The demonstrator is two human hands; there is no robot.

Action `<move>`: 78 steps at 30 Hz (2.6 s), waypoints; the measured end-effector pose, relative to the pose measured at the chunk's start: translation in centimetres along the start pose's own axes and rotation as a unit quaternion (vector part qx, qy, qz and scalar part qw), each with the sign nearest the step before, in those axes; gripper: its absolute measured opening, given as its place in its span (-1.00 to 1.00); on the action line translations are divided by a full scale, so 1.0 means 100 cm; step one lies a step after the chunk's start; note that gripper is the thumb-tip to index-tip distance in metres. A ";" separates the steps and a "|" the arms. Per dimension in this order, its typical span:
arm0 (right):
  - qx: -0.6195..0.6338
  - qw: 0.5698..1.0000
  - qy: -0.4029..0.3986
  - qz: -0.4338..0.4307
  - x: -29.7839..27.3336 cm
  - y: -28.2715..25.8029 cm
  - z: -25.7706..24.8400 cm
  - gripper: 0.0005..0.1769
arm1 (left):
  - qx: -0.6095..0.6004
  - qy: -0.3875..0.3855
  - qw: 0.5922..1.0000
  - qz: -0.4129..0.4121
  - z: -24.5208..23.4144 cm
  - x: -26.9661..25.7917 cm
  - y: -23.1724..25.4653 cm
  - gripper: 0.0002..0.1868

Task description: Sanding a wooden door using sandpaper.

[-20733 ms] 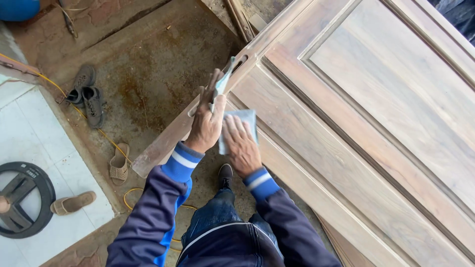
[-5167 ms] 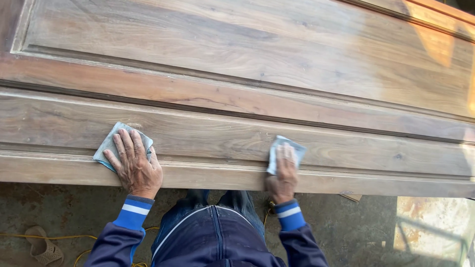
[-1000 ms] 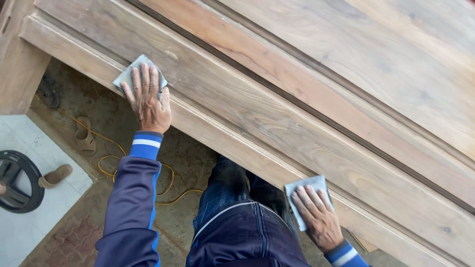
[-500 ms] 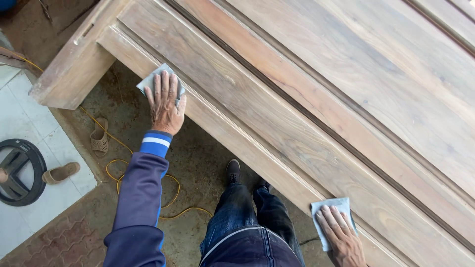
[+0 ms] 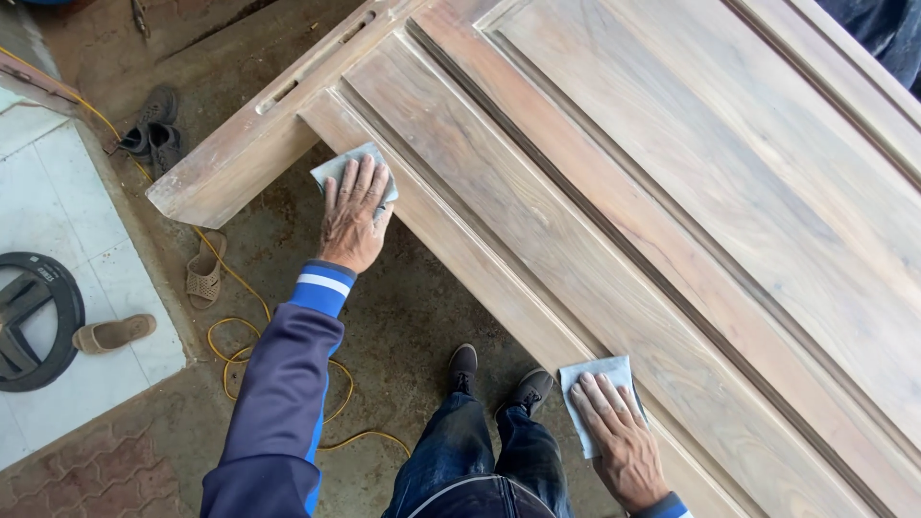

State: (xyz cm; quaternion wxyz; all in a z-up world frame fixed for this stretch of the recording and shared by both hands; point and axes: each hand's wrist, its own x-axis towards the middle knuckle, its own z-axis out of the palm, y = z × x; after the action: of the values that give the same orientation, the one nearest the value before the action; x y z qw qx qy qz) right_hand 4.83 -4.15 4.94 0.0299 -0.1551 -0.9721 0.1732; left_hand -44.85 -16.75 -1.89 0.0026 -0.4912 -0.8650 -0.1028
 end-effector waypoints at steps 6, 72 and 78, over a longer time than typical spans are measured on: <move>-0.009 0.999 0.009 -0.043 0.134 -0.028 0.025 -0.20 | -0.024 0.036 0.999 0.016 0.000 0.012 -0.001 -0.30; 0.024 0.961 0.152 0.228 0.196 -0.063 0.039 -0.22 | -0.171 -0.059 0.891 0.415 -0.043 0.132 -0.104 -0.78; 0.022 0.957 0.148 0.248 0.201 -0.066 0.032 -0.23 | -0.109 -0.067 0.911 0.392 -0.066 0.152 -0.108 -0.76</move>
State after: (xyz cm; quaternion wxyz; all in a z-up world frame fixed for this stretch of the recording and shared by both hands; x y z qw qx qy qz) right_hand -16.53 -4.83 4.31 0.1331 -0.4141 -0.8840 0.1715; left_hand -62.50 -10.38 4.26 -0.0690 -0.7935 -0.5848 -0.1537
